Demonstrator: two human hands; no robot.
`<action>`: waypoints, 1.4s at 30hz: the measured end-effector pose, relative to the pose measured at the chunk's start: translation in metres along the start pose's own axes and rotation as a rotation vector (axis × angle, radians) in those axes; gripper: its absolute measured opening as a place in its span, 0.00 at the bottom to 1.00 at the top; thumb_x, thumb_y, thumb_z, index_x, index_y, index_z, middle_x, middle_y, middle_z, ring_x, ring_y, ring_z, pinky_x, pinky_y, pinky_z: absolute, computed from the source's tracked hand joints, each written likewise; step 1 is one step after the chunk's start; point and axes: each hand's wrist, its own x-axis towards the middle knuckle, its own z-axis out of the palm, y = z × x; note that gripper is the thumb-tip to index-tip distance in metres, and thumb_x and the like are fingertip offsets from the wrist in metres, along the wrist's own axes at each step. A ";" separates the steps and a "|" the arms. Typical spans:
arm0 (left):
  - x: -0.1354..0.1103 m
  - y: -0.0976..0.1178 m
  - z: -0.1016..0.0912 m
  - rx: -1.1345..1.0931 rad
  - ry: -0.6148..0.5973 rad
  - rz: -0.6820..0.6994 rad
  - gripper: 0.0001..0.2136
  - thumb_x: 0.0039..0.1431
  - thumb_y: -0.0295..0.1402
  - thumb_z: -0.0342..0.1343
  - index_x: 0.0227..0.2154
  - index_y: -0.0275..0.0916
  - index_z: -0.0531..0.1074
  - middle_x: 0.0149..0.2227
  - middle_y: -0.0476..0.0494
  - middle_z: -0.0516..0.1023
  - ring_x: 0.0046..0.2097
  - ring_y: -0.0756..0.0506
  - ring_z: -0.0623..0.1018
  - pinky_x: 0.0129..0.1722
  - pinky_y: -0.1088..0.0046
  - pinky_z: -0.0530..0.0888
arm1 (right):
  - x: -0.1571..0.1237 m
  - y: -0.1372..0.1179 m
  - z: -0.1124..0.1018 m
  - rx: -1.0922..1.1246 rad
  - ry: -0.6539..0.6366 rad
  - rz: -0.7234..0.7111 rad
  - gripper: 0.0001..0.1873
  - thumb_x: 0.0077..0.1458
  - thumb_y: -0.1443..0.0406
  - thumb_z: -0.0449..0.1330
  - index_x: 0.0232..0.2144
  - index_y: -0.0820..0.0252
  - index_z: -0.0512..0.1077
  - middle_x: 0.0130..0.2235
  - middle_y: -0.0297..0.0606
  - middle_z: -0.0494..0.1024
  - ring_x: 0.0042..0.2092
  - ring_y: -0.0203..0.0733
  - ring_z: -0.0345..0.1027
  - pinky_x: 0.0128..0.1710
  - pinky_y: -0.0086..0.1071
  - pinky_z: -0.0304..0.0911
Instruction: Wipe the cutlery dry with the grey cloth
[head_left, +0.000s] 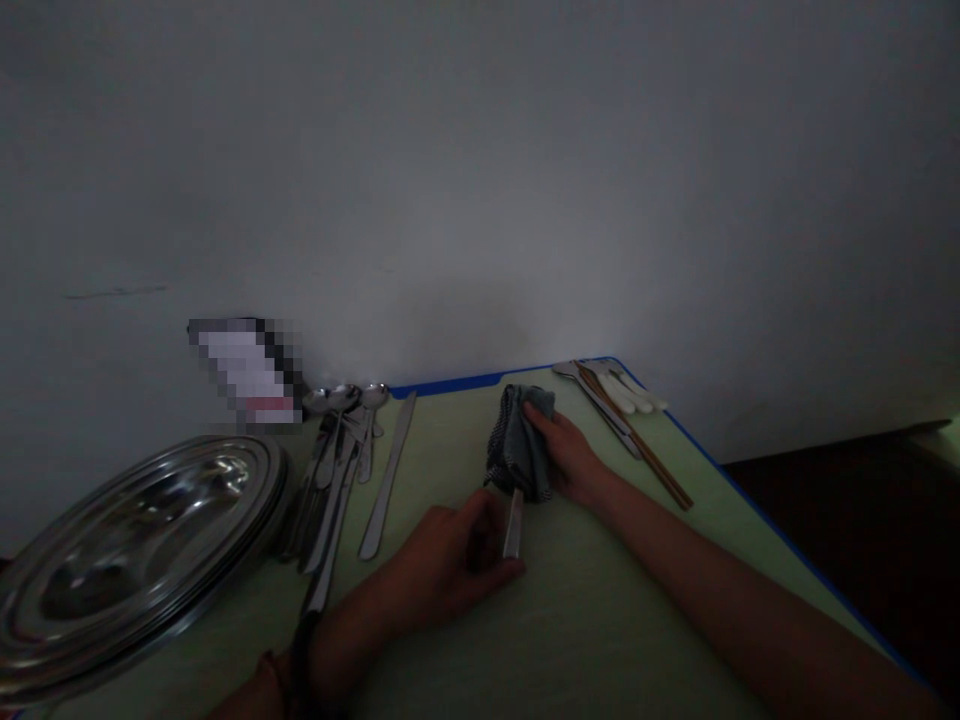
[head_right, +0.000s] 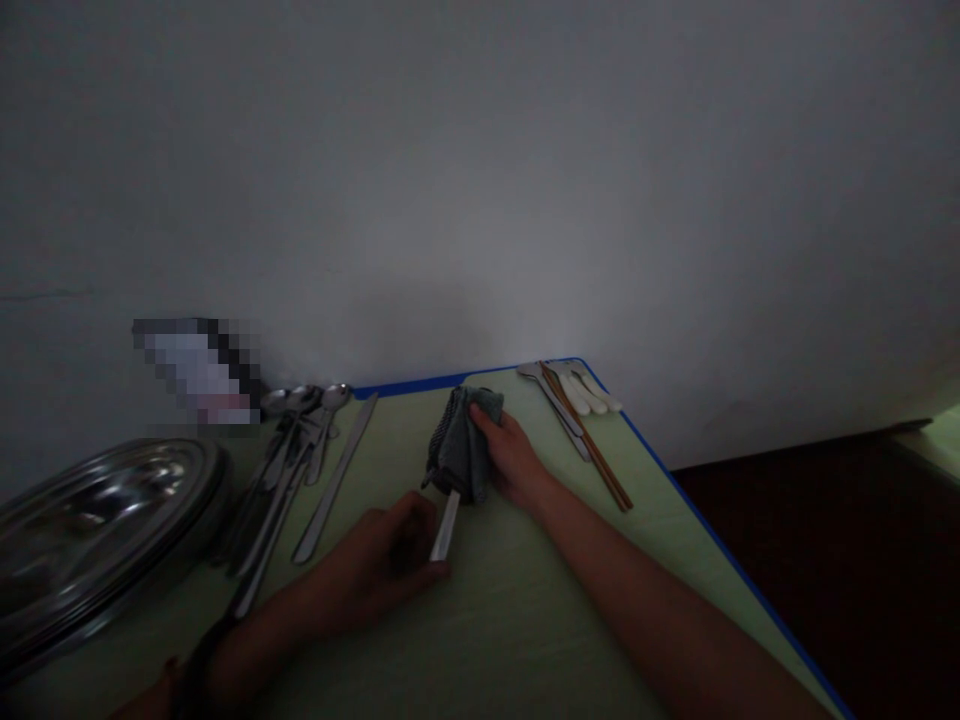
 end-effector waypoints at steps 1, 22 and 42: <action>0.000 0.000 0.001 0.010 0.004 -0.001 0.10 0.51 0.36 0.56 0.31 0.40 0.59 0.22 0.58 0.64 0.23 0.53 0.64 0.21 0.80 0.58 | 0.001 0.001 0.000 0.004 -0.005 -0.004 0.07 0.48 0.62 0.59 0.30 0.59 0.69 0.26 0.34 0.76 0.33 0.38 0.72 0.37 0.33 0.67; 0.001 0.000 0.000 0.084 0.041 0.015 0.03 0.50 0.28 0.49 0.27 0.40 0.59 0.21 0.57 0.63 0.22 0.53 0.63 0.21 0.80 0.58 | 0.004 0.002 0.000 0.092 0.050 0.023 0.18 0.50 0.53 0.55 0.37 0.59 0.69 0.33 0.38 0.77 0.40 0.39 0.70 0.42 0.34 0.65; -0.003 0.006 -0.008 0.053 -0.045 0.137 0.10 0.48 0.23 0.48 0.34 0.40 0.67 0.22 0.56 0.65 0.23 0.54 0.65 0.25 0.79 0.61 | 0.004 0.002 -0.001 0.087 -0.018 0.075 0.17 0.52 0.52 0.53 0.36 0.59 0.69 0.31 0.37 0.77 0.37 0.39 0.71 0.39 0.33 0.66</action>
